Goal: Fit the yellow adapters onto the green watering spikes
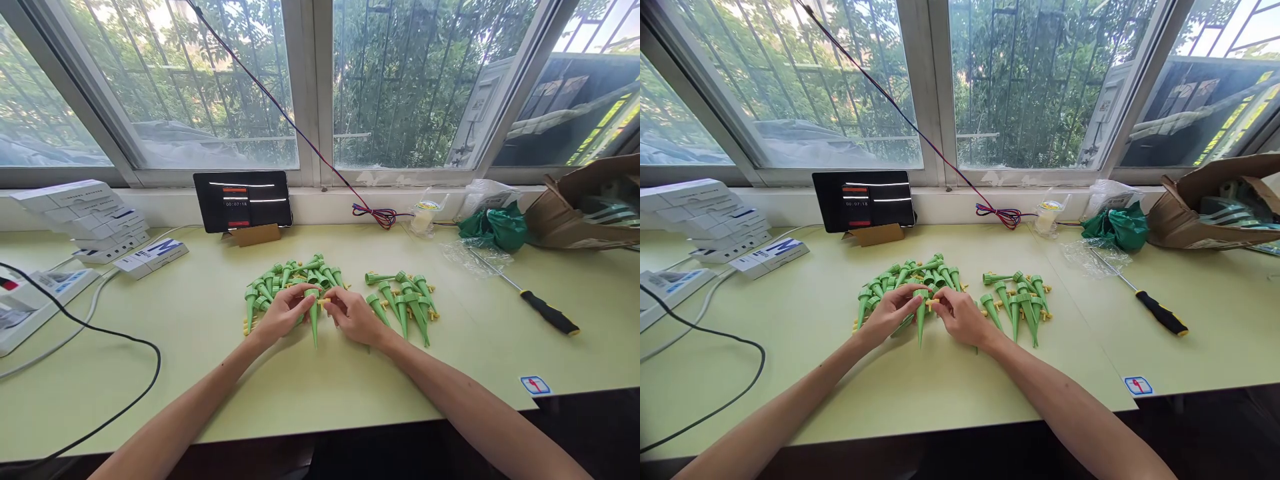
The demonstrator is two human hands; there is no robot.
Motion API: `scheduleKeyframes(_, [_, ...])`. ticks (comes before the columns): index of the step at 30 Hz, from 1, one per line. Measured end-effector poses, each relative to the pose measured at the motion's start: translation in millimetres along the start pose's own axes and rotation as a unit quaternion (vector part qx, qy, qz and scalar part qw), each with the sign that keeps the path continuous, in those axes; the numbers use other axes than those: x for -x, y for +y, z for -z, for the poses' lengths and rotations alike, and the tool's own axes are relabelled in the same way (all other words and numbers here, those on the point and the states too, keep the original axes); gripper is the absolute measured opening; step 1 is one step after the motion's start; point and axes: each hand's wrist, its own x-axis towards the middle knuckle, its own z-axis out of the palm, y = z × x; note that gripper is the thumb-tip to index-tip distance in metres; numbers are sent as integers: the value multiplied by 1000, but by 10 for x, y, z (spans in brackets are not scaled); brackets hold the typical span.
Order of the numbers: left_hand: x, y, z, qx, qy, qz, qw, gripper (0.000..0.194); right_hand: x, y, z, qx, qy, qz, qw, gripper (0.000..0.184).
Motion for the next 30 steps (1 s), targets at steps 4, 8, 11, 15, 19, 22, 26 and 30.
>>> scheduleKeyframes(4, [0, 3, -4, -4, -3, -4, 1000, 38, 0, 11, 0, -4, -5, 1, 1000, 18])
scheduleKeyframes(8, [4, 10, -5, -13, -6, -7, 1000, 39, 3, 43, -2, 0, -8, 0, 1000, 21])
scheduleKeyframes(11, [8, 8, -7, -12, -10, -7, 1000, 41, 2, 61, -5, 13, -9, 3, 1000, 25])
scheduleKeyframes(15, [10, -3, -7, -11, -17, -9, 1000, 42, -2, 72, -7, 30, -7, 8, 999, 30])
scheduleKeyframes(19, [16, 3, -9, -11, -24, -11, 1000, 42, 0, 82, -7, 44, -11, 12, 999, 34])
scheduleKeyframes(22, [18, 10, -11, -13, -27, -14, 999, 43, 1, 93, -11, 51, -15, 14, 998, 37])
scheduleKeyframes(26, [17, -3, -12, -20, -29, -17, 999, 42, -3, 101, -15, 58, -17, 13, 998, 39])
scheduleKeyframes(30, [19, -27, -8, -26, -34, -21, 999, 42, -4, 90, -11, 59, -20, 12, 998, 41])
